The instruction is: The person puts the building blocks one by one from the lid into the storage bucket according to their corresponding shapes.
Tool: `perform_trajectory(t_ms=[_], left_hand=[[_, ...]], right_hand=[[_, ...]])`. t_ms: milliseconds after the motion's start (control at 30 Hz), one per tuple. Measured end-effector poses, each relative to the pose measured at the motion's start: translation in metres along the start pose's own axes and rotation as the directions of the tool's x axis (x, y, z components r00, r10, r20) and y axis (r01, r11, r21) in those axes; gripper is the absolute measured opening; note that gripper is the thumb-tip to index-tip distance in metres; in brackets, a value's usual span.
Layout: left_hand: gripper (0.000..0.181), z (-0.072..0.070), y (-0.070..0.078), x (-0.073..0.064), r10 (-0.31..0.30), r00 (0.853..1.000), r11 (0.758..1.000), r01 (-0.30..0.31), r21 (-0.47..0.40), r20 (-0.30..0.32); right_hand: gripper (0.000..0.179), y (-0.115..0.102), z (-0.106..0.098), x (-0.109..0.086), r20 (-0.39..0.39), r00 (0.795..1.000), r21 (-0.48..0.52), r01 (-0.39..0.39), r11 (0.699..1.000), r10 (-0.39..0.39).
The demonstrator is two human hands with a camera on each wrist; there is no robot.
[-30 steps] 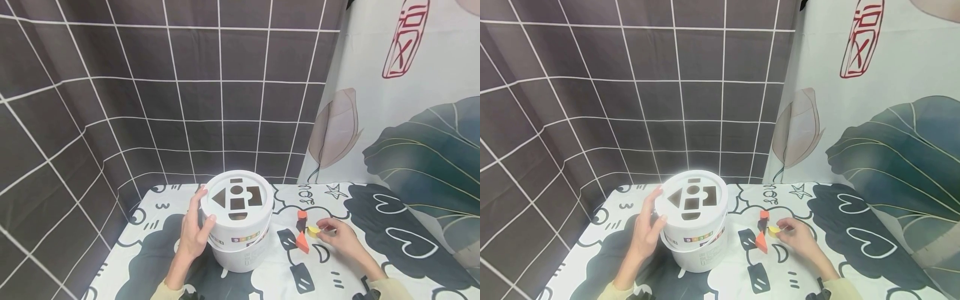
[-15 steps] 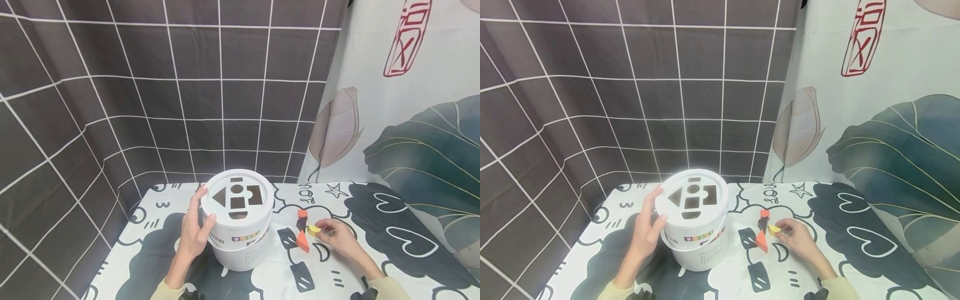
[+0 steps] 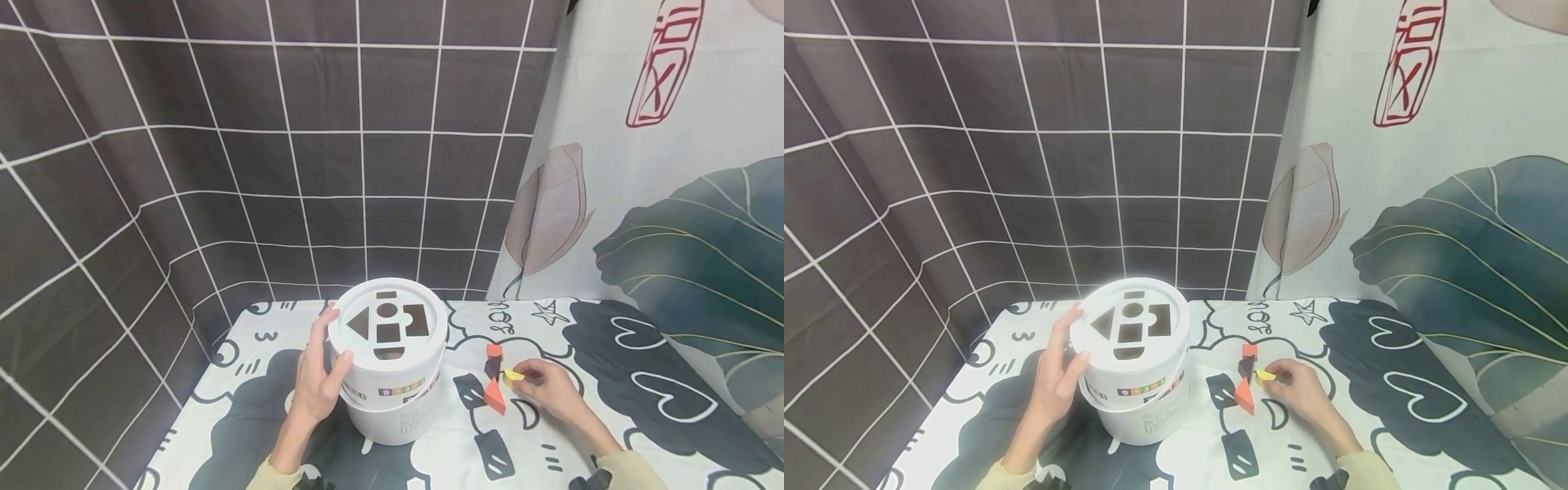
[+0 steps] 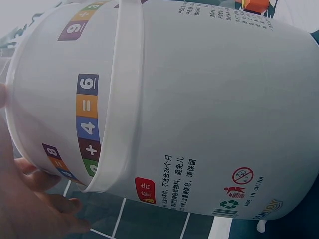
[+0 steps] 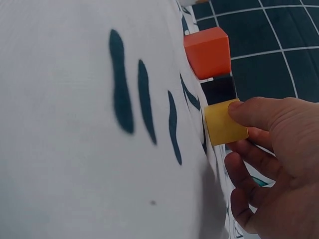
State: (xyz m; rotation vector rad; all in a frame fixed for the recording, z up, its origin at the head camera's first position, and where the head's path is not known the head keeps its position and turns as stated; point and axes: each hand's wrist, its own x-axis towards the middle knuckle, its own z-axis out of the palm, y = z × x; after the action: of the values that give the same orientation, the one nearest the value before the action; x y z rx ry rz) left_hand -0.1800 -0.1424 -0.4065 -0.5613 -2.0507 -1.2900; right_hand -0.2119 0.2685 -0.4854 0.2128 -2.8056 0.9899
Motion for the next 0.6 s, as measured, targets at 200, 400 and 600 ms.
perform_trajectory(t_ms=[200, 400, 600], left_hand=[[0.065, 0.0, 0.0, 0.001, 0.004, 1.0, 1.0, -0.004, 0.002, 0.0], [0.066, 0.0, 0.0, 0.001, -0.001, 1.0, 1.0, 0.001, 0.004, 0.002], [0.065, 0.0, 0.001, 0.0, -0.009, 1.0, 1.0, 0.009, 0.003, 0.001]], right_hand=[[0.022, -0.003, -0.004, 0.001, -0.01, 1.0, -0.007, 0.008, 1.0, -0.008], [0.018, -0.013, -0.013, 0.002, -0.018, 1.0, 0.017, 0.013, 1.0, -0.013], [0.016, -0.024, -0.02, 0.005, -0.057, 0.996, 0.025, 0.076, 0.997, -0.074]])
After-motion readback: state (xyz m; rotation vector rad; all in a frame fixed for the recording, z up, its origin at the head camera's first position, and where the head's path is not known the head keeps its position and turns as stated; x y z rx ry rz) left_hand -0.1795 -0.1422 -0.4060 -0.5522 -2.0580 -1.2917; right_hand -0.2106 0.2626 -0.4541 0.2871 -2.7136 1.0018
